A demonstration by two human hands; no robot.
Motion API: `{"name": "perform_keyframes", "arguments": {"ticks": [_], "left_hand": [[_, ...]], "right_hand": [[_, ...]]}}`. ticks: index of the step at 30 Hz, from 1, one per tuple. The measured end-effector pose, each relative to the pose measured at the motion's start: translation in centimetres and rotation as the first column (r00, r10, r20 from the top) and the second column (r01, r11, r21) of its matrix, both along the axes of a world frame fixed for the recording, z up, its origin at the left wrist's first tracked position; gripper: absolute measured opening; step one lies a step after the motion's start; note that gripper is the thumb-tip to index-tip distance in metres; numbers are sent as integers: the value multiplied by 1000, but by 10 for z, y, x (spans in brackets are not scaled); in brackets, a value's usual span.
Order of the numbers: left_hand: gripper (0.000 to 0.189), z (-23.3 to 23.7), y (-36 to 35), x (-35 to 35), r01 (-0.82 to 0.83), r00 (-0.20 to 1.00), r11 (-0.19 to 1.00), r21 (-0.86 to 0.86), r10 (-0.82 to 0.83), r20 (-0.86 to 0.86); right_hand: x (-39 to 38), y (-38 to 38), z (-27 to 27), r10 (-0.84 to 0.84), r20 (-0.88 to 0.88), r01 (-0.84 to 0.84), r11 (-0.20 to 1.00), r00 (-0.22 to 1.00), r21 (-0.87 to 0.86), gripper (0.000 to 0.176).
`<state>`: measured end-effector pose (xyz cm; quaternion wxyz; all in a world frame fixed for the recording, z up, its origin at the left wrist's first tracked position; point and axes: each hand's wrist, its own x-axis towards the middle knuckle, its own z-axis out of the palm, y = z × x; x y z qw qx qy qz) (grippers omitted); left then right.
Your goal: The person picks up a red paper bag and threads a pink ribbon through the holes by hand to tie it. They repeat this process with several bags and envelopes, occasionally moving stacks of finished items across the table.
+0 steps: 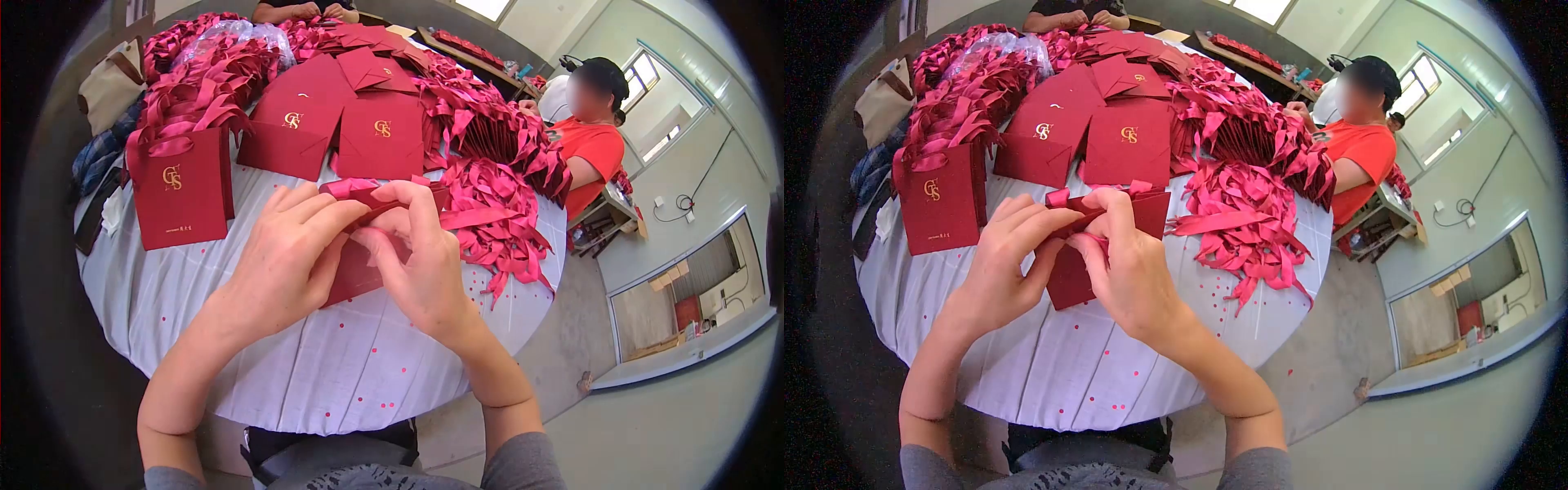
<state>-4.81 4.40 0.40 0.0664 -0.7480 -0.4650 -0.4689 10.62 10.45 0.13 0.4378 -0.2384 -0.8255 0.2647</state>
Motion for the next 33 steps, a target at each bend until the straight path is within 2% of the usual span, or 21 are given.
{"name": "perform_keyframes", "arguments": {"ticks": [4, 7, 9, 10, 13, 14, 15, 16, 17, 18, 20, 21, 25, 28, 31, 33], "left_hand": [[34, 1, -1, -1, -14, 999, 1000, -22, 13, -43], [34, 1, -2, -2, -14, 997, 1000, -23, 12, -71], [35, -2, -3, 1, 36, 993, 996, -84, -27, 112], [38, -3, -3, -1, 46, 995, 995, -90, -38, 94], [38, -3, -4, 0, 60, 993, 994, -92, -51, 103], [38, -4, -4, 1, 63, 993, 994, -95, -53, 102], [38, -5, -4, 1, 61, 994, 993, -97, -51, 101], [39, -5, -5, 1, 59, 994, 993, -99, -49, 100], [39, -4, -5, 1, 63, 994, 993, -101, -54, 96], [38, -4, -5, 1, 66, 993, 992, -107, -56, 99], [38, -2, -6, 2, 75, 993, 991, -111, -63, 101], [37, -1, -6, 3, 62, 995, 995, -83, -56, 77], [32, 4, -8, 3, 56, 998, 998, -34, -56, -12], [30, 3, -7, 3, 74, 997, 996, -52, -73, 24], [28, 6, -8, 3, 90, 996, 994, -64, -88, 34], [28, 6, -7, 2, 92, 995, 993, -69, -89, 41]], "right_hand": [[1, 1, 3, -16, 44, 12, 997, 999, 70, 29], [6, 1, 14, -157, 244, 82, 953, 957, 292, 25], [9, 1, 28, -281, 332, 98, 875, 901, 474, 23], [11, 2, 38, -259, 369, 56, 876, 893, 479, 18], [13, 25, 51, 61, 416, -228, 902, 908, 366, 11], [11, 30, 58, 59, 414, -225, 904, 908, 364, 11], [9, 33, 66, 176, 511, -278, 952, 841, 129, 12], [6, 38, 72, 310, 570, -298, 947, 761, -117, 14], [3, 46, 71, 360, 539, -364, 925, 761, -104, 26], [0, 50, 75, 356, 536, -359, 927, 765, -104, 26], [-3, 55, 83, 441, 602, -260, 893, 665, -367, 27], [-4, 59, 83, 450, 629, -262, 890, 634, -373, 25], [-10, 53, 87, 464, 614, -313, 886, 639, -343, 22], [-9, 51, 88, 402, 674, -256, 915, 620, -310, 20], [-3, 52, 75, 422, 609, -194, 893, 671, -405, 17], [-2, 53, 59, 396, 372, -193, 858, 840, -477, 19]]}}
